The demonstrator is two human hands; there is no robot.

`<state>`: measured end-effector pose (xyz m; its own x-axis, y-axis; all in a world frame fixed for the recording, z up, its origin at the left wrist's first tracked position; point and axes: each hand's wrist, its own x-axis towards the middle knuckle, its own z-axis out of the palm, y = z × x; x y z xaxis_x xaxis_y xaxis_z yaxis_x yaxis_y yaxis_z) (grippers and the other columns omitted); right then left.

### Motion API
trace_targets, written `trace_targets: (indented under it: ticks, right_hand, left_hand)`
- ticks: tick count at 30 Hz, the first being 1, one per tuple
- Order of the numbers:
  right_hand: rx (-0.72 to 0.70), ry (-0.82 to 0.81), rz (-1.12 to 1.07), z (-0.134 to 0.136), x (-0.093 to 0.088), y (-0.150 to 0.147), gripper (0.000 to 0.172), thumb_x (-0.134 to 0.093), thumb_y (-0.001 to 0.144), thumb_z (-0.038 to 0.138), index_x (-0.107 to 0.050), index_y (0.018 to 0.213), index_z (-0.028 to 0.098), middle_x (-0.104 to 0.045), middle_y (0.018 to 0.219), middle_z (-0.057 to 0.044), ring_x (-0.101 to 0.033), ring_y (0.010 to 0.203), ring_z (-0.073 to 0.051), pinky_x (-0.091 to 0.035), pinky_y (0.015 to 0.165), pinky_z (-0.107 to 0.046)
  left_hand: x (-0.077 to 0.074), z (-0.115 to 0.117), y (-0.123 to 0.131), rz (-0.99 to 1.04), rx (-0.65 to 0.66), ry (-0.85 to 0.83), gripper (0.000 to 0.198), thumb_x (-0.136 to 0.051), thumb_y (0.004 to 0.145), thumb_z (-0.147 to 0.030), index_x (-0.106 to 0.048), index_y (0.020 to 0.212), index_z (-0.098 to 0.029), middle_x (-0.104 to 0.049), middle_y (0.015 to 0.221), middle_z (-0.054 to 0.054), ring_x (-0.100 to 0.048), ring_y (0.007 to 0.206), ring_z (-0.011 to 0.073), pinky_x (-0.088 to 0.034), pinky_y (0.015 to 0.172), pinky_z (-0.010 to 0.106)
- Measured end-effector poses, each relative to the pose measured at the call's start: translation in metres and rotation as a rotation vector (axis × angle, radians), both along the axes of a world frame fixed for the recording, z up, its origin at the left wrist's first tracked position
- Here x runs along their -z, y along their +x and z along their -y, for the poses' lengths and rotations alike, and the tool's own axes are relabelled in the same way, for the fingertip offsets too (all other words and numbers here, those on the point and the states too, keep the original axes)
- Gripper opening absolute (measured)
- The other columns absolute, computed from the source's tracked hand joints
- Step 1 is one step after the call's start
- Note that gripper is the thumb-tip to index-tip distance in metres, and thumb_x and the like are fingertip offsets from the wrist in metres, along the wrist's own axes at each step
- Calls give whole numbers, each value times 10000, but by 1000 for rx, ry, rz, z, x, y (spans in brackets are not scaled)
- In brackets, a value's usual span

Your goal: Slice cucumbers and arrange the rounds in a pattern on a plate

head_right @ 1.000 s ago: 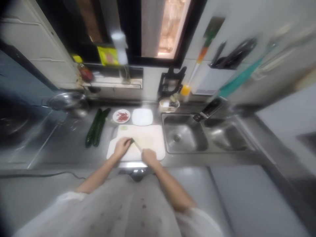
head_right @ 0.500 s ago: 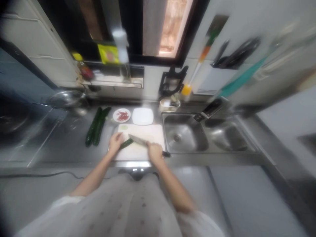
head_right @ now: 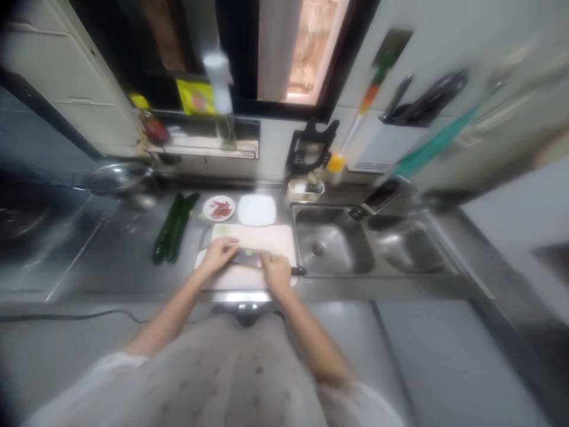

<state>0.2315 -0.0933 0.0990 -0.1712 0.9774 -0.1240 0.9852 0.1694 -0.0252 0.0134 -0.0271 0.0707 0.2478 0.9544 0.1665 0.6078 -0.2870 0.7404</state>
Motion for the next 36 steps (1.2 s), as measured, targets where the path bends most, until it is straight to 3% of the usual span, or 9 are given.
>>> trace_targets:
  ticks: [10,17,21,25,30,36]
  right_hand:
    - [-75,-37,1,3,4,5,423,-404,933,219,-516,1339,256,-633,974,-112,-490,949,-223,-277,823,-324]
    - [-84,-37,23,2,10,10,399,-414,937,230,-539,1314,266,-635,959,-101,-507,923,-216,-288,806,-322]
    - [-61,-55,57,1,13,17,406,-462,914,223,-538,1311,270,-641,959,-85,-516,918,-212,-296,790,-319]
    - [-17,-67,73,1,14,27,423,-509,890,241,-540,1311,268,-648,973,-82,-531,939,-217,-305,786,-316]
    - [53,-81,85,3,18,35,443,-531,868,229,-549,1310,258,-654,985,-89,-547,948,-218,-316,788,-307]
    - [88,-83,59,4,23,38,462,-545,845,224,-559,1305,265,-663,973,-81,-554,946,-214,-322,782,-298]
  left_hand:
    - [-1,6,20,-81,163,-184,270,-599,817,-430,-728,936,-226,-709,956,53,-627,901,206,-459,835,296]
    - [2,1,28,24,182,-227,136,-626,764,-292,-714,809,-199,-696,847,33,-617,804,176,-464,766,273]
    - [7,-5,27,101,89,-220,115,-620,763,-272,-693,778,-184,-697,825,28,-618,768,159,-463,721,258]
    - [18,-16,15,131,-99,-265,158,-630,769,-332,-677,785,-183,-685,741,13,-610,681,143,-455,648,241]
    - [39,-37,0,52,-319,-274,187,-651,759,-368,-672,770,-183,-682,711,14,-611,659,149,-436,613,243]
    - [54,-66,-8,-71,-415,-236,163,-640,774,-362,-680,801,-206,-705,794,37,-624,741,175,-432,665,260]
